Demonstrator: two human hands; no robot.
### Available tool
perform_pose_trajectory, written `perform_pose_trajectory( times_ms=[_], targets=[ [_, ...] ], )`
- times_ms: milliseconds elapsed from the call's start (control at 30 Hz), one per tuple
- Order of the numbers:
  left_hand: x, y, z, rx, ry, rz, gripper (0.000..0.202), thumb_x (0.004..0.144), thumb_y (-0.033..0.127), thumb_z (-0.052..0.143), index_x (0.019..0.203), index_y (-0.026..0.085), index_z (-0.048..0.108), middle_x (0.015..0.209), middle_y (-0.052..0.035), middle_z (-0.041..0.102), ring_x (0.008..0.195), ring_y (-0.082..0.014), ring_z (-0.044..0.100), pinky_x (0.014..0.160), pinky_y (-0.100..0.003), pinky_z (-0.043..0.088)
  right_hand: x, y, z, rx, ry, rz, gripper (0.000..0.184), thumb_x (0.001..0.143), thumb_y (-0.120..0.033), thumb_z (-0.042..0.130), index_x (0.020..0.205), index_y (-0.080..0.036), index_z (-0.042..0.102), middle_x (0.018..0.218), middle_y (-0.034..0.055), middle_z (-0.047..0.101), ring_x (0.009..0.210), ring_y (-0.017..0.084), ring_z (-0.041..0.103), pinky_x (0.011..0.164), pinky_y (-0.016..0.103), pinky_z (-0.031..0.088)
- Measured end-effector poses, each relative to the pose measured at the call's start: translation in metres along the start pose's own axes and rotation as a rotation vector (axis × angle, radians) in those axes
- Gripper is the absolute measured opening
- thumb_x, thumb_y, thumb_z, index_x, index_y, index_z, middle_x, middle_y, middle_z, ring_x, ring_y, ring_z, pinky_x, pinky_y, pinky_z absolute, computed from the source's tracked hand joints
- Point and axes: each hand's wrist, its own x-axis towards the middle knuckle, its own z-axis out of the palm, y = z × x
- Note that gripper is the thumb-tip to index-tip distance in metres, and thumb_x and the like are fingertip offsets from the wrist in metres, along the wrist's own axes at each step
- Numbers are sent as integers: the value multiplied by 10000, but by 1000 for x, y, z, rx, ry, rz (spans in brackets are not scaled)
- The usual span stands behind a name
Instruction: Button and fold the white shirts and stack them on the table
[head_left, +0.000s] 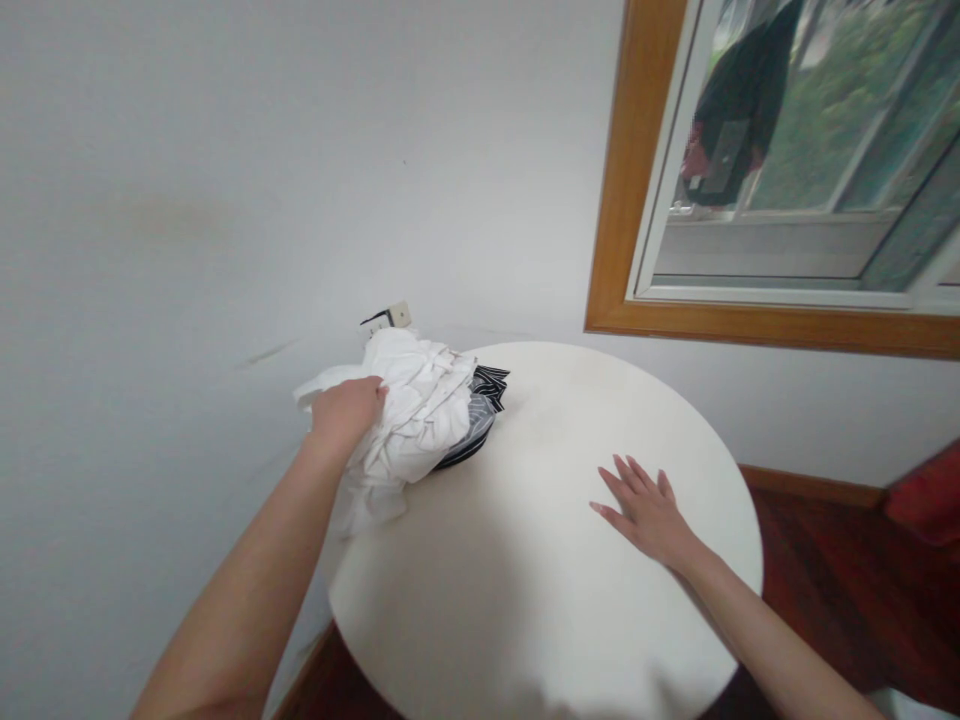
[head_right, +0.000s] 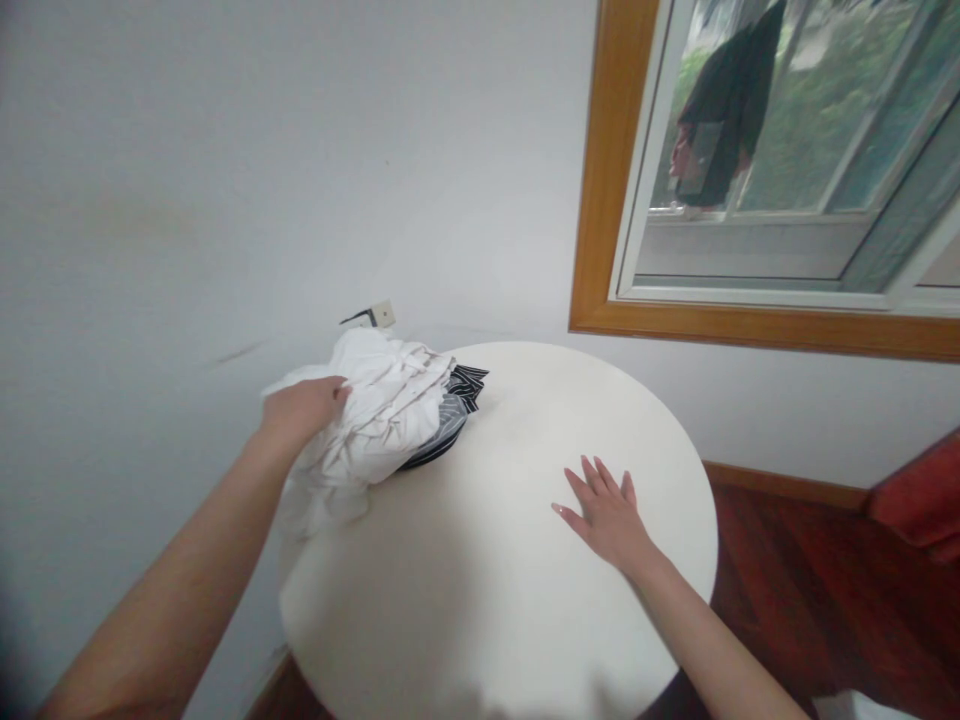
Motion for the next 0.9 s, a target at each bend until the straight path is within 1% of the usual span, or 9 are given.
perform_pose_trajectory(
  times_ms=[67, 133, 233, 333, 433, 533, 733, 800, 900],
  targets=[
    [3, -4, -12, 38, 42, -40, 428, 902, 346, 314, 1059, 176, 674, 1109, -201, 666, 1005, -360, 619, 771, -433, 461, 0, 1, 1, -4, -6, -2, 736, 892, -723, 235, 1480, -295, 343, 1581, 69, 185, 1461, 292, 115, 1128, 625, 63],
    [6, -8, -31, 47, 123, -74, 421, 911, 367, 312, 1066, 187, 659, 1072, -182, 675, 966, -340, 624, 742, -404, 457, 0, 1, 1, -6, -8, -3, 738, 891, -724, 230, 1482, -296, 337, 1582, 71, 184, 1462, 290, 108, 1128, 625, 59],
    [10, -7, -64, 5, 360, -110, 422, 941, 387, 283, 1133, 170, 591, 977, -147, 679, 907, -293, 618, 725, -366, 446, 0, 1, 1, -7, -15, 2, 746, 886, -730, 230, 1482, -294, 339, 1583, 72, 180, 1462, 294, 106, 1125, 629, 56],
    [12, 10, -92, -132, 592, -76, 391, 970, 362, 269, 1154, 146, 538, 910, -120, 662, 858, -257, 611, 750, -366, 434, 0, 0, 0, -2, -22, 4, 749, 883, -733, 231, 1477, -293, 351, 1583, 74, 182, 1461, 298, 112, 1124, 631, 53],
    [16, 38, -106, -299, 722, 21, 356, 984, 333, 266, 1139, 144, 524, 864, -100, 647, 832, -237, 608, 760, -354, 425, 0, 0, -1, 5, -19, 4, 746, 885, -731, 229, 1477, -294, 350, 1583, 77, 185, 1461, 296, 112, 1124, 628, 50],
    [23, 68, -110, -479, 803, 129, 337, 994, 341, 262, 1097, 172, 534, 861, -73, 632, 856, -223, 610, 776, -336, 427, -1, -1, -3, 6, -13, 2, 748, 886, -729, 229, 1477, -287, 353, 1578, 86, 202, 1460, 296, 119, 1124, 627, 55],
    [39, 112, -124, -917, 961, 300, 372, 982, 511, 293, 993, 215, 518, 867, -22, 586, 915, -177, 599, 862, -300, 437, -2, -1, -5, 5, -5, -6, 736, 892, -719, 241, 1472, -282, 363, 1578, 83, 204, 1458, 299, 129, 1122, 628, 78],
    [43, 126, -134, -1041, 956, 354, 413, 973, 558, 278, 986, 215, 509, 900, -9, 585, 944, -148, 587, 869, -277, 440, -2, -1, -5, 20, 4, -8, 730, 888, -717, 271, 1465, -282, 377, 1574, 87, 221, 1454, 308, 148, 1118, 636, 86],
    [39, 151, -148, -1160, 820, 440, 486, 980, 561, 194, 1015, 191, 506, 968, 0, 584, 1004, -109, 563, 875, -249, 438, 0, -1, -7, 95, 62, -19, 670, 891, -694, 315, 1393, -283, 485, 1534, 84, 331, 1436, 318, 209, 1108, 649, 114]
  ],
)
